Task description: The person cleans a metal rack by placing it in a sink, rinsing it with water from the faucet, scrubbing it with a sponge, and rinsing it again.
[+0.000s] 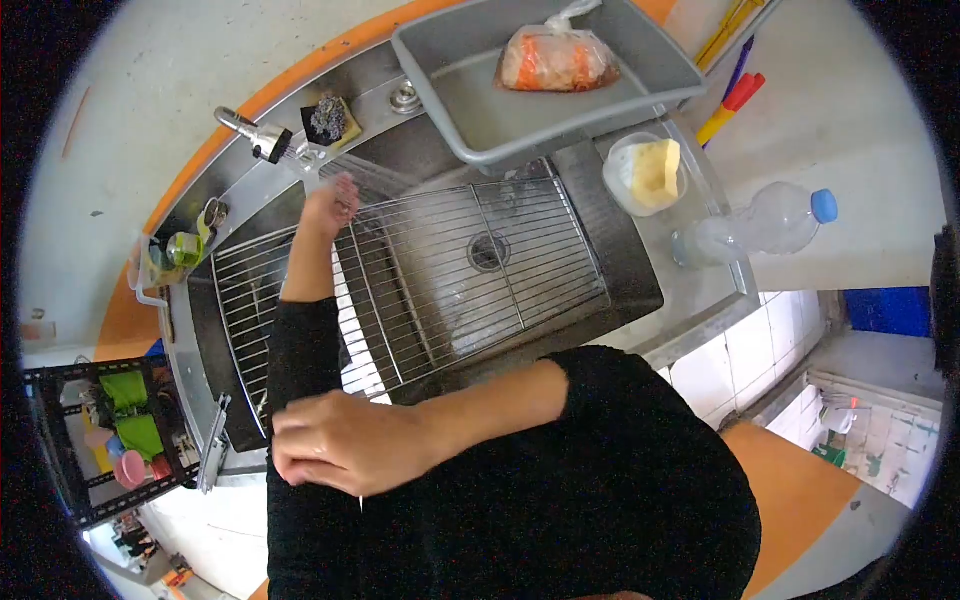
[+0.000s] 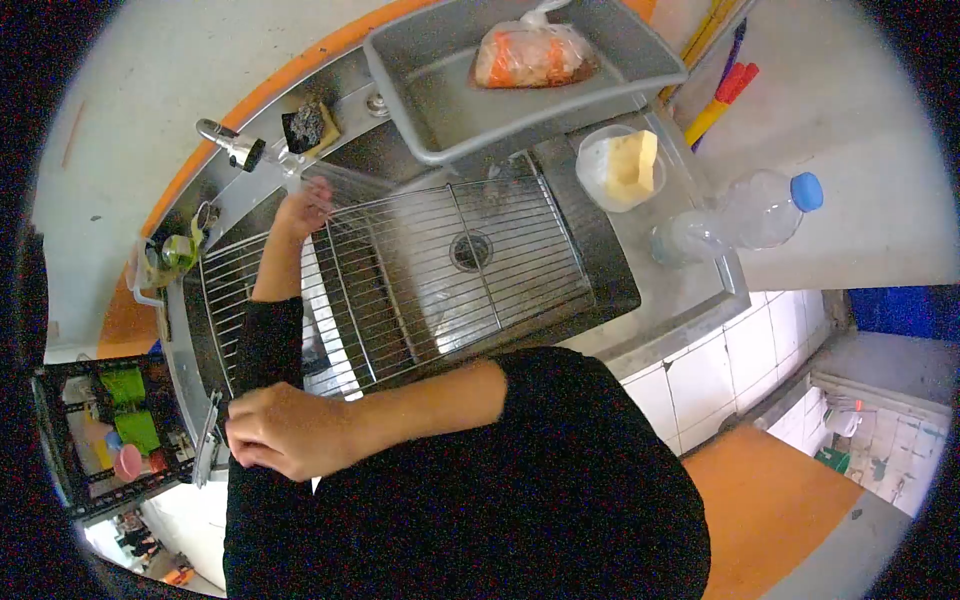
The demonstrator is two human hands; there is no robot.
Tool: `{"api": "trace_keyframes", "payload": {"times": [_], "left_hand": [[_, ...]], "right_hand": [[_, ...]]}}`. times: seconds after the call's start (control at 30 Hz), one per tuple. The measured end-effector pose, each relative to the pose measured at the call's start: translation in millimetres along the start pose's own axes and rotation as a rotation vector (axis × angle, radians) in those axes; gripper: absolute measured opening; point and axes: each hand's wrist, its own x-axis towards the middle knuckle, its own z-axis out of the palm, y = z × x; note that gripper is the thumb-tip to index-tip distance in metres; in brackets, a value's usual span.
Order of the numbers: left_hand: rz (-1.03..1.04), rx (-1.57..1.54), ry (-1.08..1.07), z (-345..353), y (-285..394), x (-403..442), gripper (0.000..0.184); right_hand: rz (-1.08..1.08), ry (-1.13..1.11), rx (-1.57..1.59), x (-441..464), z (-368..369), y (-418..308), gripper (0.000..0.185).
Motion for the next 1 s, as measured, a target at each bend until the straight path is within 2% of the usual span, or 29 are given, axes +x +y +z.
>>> {"api": "trace_keyframes", "payload": {"times": [0.07, 0.1, 0.13, 0.17, 0.2, 0.27, 0.33, 0.37, 0.4, 0.47, 0.5, 0.53, 0.6, 0.63, 0.67, 0.73, 0.77, 0.8, 0.83, 0.87, 0.9, 0.93, 1.0], "left_hand": [[-0.113, -0.414, -0.008, -8.9, 21.5, -0.9, 0.017], [-0.124, -0.764, 0.008, -14.9, 28.5, 11.5, 0.018], [-0.115, -0.764, 0.004, -23.6, 29.6, 18.6, 0.018], [-0.135, -0.856, -0.032, -28.9, 35.3, 18.0, 0.017], [-0.154, -0.95, -0.068, -33.2, 41.0, 18.4, 0.015], [-0.185, -0.932, -0.022, -29.4, 43.6, 18.0, 0.015], [-0.146, -0.912, 0.01, -13.9, 39.4, 14.1, 0.016], [-0.234, -0.968, -0.058, -12.5, 37.9, 8.2, 0.017], [-0.229, -0.967, -0.063, -11.6, 39.0, 5.6, 0.017], [-0.22, -1.048, -0.135, -11.3, 35.9, 5.1, 0.016], [-0.184, -1.097, -0.435, -18.0, 28.8, 4.5, 0.018], [-0.177, -1.093, -0.439, -17.9, 29.4, 10.7, 0.018], [-0.129, -0.979, -0.16, -2.6, 36.0, -1.6, 0.013], [-0.058, -0.96, -0.487, -19.1, 22.3, 16.8, 0.016], [-0.053, -0.96, -0.487, -16.2, 26.6, 11.7, 0.016], [0.073, -0.816, -0.439, -0.7, 40.2, -16.5, 0.023], [0.204, -0.375, -0.324, 4.2, 44.7, -41.0, 0.03], [0.212, -0.375, -0.317, -7.2, 42.5, -45.4, 0.03], [0.404, 0.099, -0.388, -24.7, 40.3, -47.2, 0.031], [0.576, 0.583, -0.435, -40.9, 38.5, -52.1, 0.033], [0.543, 0.967, -0.31, -52.6, 46.2, -69.6, 0.033], [0.745, 1.101, -0.18, -79.9, 34.1, -62.9, 0.031], [0.92, 1.291, 0.117, -111.7, 42.1, -100.6, 0.035]], "right_hand": [[-0.014, 0.012, 0.091, -8.6, -6.5, -3.6, 0.009], [-0.007, 0.058, 0.037, -15.4, -10.6, 0.0, 0.008], [-0.005, 0.101, -0.022, -23.6, -15.6, 5.6, 0.009], [0.085, 0.142, -0.121, -31.4, -21.1, 5.9, 0.011], [0.295, 0.134, -0.215, -37.8, -25.8, 1.2, 0.017], [0.428, 0.145, -0.149, -47.0, -19.7, 7.1, 0.022], [0.384, 0.143, -0.1, -50.2, -18.4, 13.3, 0.022], [0.341, 0.139, -0.052, -50.0, -18.8, 13.4, 0.022], [0.336, 0.138, -0.057, -50.3, -19.9, 11.3, 0.022], [0.292, -0.007, 0.073, -52.7, -22.4, 4.5, 0.02], [0.242, -0.105, 0.195, -52.3, -23.4, 0.6, 0.019], [0.239, -0.2, 0.299, -51.9, -27.0, -4.8, 0.019], [0.16, -0.357, 0.263, -49.0, -35.0, -2.5, 0.019], [0.158, -0.359, 0.263, -47.8, -37.3, 1.2, 0.019], [0.155, -0.392, 0.192, -47.1, -39.0, 7.1, 0.017], [0.179, -0.399, 0.026, -44.1, -53.5, 19.9, 0.014], [0.19, -0.316, 0.048, -41.9, -62.2, 36.7, 0.014], [0.346, -0.205, 0.053, -38.4, -75.4, 45.8, 0.015], [0.277, -0.025, 0.017, -39.7, -84.8, 77.1, 0.016], [0.447, 0.099, 0.212, -36.8, -99.5, 96.0, 0.015], [0.553, 0.181, 0.171, -32.0, -116.6, 109.7, 0.015], [0.594, 0.202, 0.023, -28.6, -131.2, 139.5, 0.014], [0.713, 0.224, -0.047, -16.5, -154.4, 170.7, 0.014]]}}
